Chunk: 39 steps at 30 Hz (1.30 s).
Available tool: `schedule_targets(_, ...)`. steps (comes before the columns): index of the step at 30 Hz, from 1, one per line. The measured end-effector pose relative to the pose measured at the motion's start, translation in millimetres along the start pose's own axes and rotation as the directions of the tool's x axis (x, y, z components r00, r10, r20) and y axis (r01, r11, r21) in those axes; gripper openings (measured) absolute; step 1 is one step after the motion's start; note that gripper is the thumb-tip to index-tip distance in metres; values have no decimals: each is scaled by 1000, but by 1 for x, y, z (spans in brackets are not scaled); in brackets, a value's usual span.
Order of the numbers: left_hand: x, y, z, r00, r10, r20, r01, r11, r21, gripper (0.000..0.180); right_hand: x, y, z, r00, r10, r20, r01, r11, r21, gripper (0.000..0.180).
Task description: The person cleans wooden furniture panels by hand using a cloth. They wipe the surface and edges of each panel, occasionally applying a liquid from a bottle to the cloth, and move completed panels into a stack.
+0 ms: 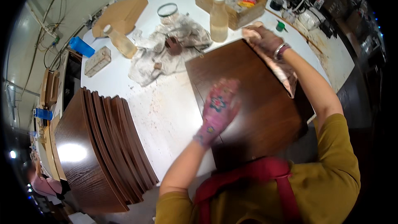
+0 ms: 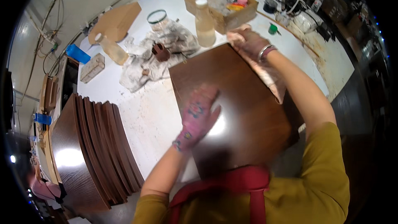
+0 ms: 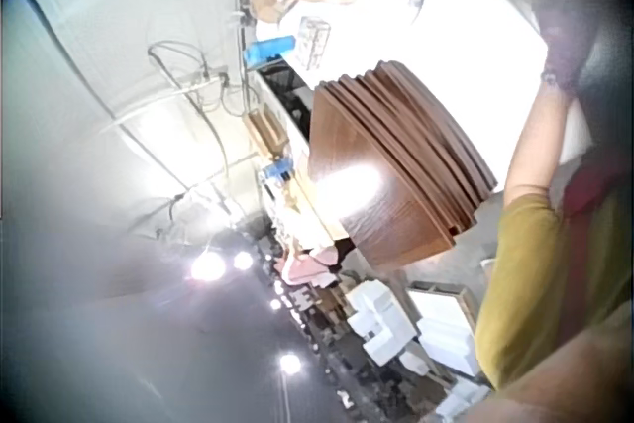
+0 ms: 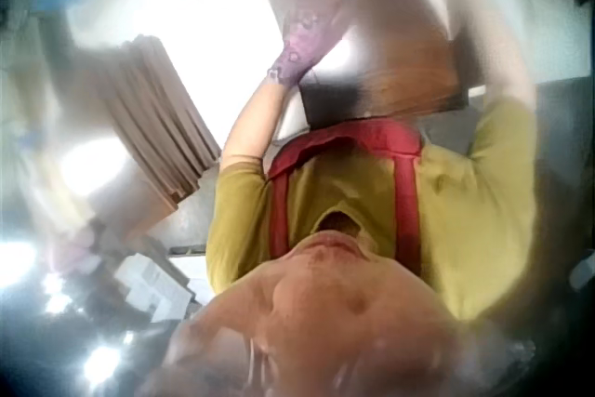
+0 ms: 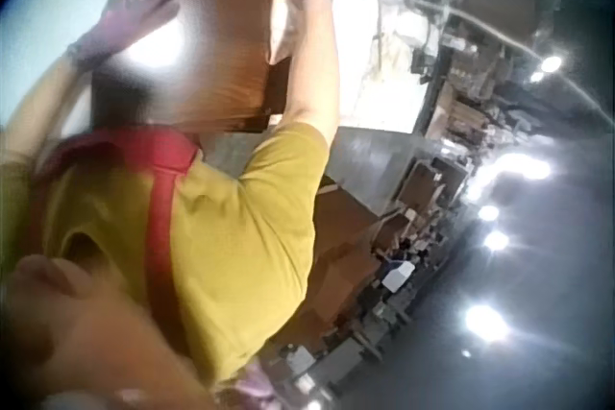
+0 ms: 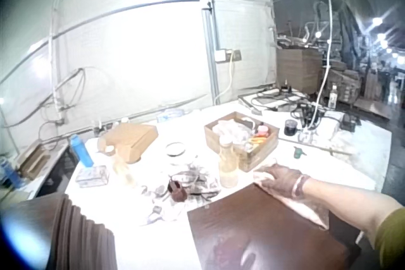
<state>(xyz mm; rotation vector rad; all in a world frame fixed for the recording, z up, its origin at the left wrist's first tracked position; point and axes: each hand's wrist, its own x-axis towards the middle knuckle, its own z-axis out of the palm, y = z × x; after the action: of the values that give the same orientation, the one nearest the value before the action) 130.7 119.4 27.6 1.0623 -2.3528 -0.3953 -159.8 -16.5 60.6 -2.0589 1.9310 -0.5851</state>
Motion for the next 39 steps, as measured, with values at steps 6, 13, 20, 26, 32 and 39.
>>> schedule_targets(6,14,-39,-12,859,-192,-475,138,979,-147,47,-15,12,30,966,-201,-162,179,974,-139,46)
schedule_targets(13,23,-76,13,898,-239,-369,274,961,44,46,-63,-46,37,986,-140,92,121,975,187,36)
schedule_targets(20,24,-70,8,890,-356,-286,400,909,114,47,-219,-96,39,515,-836,186,725,541,426,35)
schedule_targets(26,30,-57,10,863,-443,-244,485,862,150,48,-104,-4,1,996,18,83,-42,954,298,29)
schedule_targets(32,21,-85,11,993,-63,-99,99,901,423,37,-246,-113,42,594,-793,137,720,600,350,28)
schedule_targets(39,29,-61,2,893,-381,-239,429,881,200,43,-187,65,-49,939,250,235,-341,610,715,28)
